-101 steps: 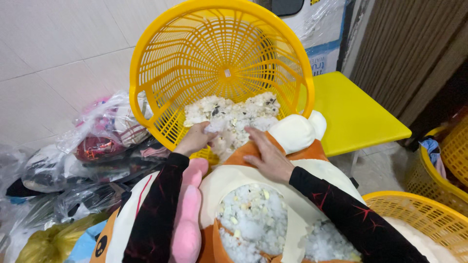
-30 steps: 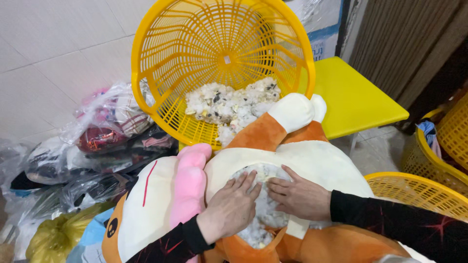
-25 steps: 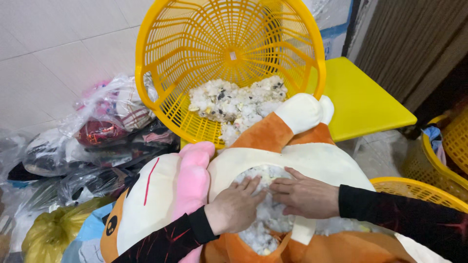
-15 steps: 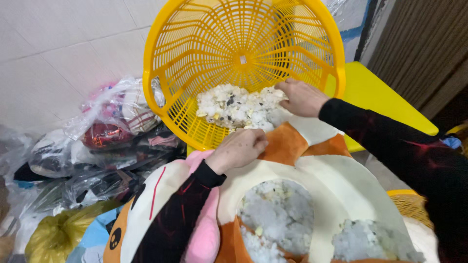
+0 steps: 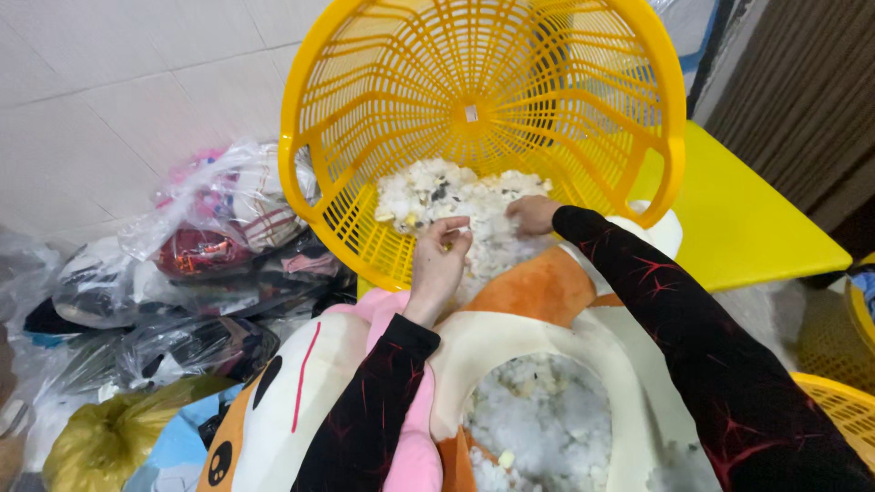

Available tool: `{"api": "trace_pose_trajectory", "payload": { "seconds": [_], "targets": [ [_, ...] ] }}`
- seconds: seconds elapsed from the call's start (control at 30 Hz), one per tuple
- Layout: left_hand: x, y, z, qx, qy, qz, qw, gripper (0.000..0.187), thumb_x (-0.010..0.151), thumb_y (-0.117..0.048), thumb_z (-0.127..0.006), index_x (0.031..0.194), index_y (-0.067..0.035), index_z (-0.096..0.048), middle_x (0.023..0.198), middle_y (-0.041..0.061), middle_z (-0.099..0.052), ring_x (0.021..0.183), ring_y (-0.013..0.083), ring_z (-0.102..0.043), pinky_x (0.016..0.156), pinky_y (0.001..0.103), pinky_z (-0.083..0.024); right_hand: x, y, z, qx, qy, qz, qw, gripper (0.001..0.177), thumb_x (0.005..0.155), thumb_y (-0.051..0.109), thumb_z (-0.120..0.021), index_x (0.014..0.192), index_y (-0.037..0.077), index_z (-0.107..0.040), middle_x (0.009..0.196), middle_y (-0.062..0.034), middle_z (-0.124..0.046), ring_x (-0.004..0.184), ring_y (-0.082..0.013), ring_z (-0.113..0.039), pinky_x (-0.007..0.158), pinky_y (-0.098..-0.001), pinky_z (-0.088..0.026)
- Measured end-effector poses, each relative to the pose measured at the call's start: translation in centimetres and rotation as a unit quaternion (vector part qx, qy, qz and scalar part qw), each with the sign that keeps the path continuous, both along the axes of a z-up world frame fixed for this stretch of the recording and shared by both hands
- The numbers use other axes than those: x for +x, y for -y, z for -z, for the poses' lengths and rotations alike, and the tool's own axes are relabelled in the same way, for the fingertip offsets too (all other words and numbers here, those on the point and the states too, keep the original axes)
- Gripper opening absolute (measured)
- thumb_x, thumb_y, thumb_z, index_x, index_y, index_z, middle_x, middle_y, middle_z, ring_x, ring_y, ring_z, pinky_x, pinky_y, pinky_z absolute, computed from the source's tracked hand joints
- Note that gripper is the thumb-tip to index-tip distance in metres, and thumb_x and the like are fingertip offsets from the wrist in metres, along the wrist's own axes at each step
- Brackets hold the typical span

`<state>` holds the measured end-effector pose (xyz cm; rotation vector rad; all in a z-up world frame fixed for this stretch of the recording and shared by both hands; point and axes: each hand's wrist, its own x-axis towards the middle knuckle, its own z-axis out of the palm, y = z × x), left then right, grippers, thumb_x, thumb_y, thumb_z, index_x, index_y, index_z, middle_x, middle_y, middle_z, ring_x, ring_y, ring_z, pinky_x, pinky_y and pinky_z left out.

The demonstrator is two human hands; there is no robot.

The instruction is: The person repeatedly scoops white stuffing from a yellow basket and packs it into the torso opening of a large plush toy. The hands press and distribute the stuffing inside the toy's body throughout the clip.

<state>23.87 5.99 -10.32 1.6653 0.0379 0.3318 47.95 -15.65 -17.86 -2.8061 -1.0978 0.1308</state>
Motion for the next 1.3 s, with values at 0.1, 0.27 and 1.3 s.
{"api": "trace_pose_trajectory", "payload": {
  "seconds": [0.1,0.27,1.3],
  "targets": [
    [0.6,-0.6,0.8,0.142,0.110,-0.072,0.981,0.034,0.090,-0.011,-0.072,0.123,-0.004,-0.070,0.120,0.017,-0.068,0.106,0.0218,-0.067,0.089,0.037,-0.056,-4.2,-2.9,-1.6,0.124,-0.130,-0.035,0.983,0.036,0.078,0.018,-0.074,0.114,0.013,-0.074,0.103,-0.0137,-0.076,0.090,-0.0274,-0.075,0.084,-0.0400,-0.058],
    [-0.6,-0.8,0.2,0.137,0.022,-0.069,0.988,0.066,0.084,-0.012,-0.071,0.146,-0.008,-0.052,0.118,0.020,-0.067,0.093,0.0271,-0.064,0.083,0.040,-0.054,-13.1,-5.6,-6.8,0.297,-0.096,-0.105,0.944,0.028,0.079,0.008,-0.075,0.107,0.009,-0.074,0.096,-0.0103,-0.076,0.089,-0.0226,-0.072,0.080,-0.0371,-0.057],
    [-25.0,3.5,-11.5,0.335,-0.037,0.255,0.906,0.058,0.081,-0.014,-0.077,0.137,-0.009,-0.061,0.150,0.017,-0.044,0.108,0.0310,-0.068,0.092,0.038,-0.053,-41.6,8.9,-16.7,0.250,-0.152,-0.006,0.956,0.041,0.082,0.015,-0.078,0.118,0.009,-0.059,0.126,-0.0065,-0.055,0.083,-0.0150,-0.071,0.070,-0.0295,-0.059]
  ]
}}
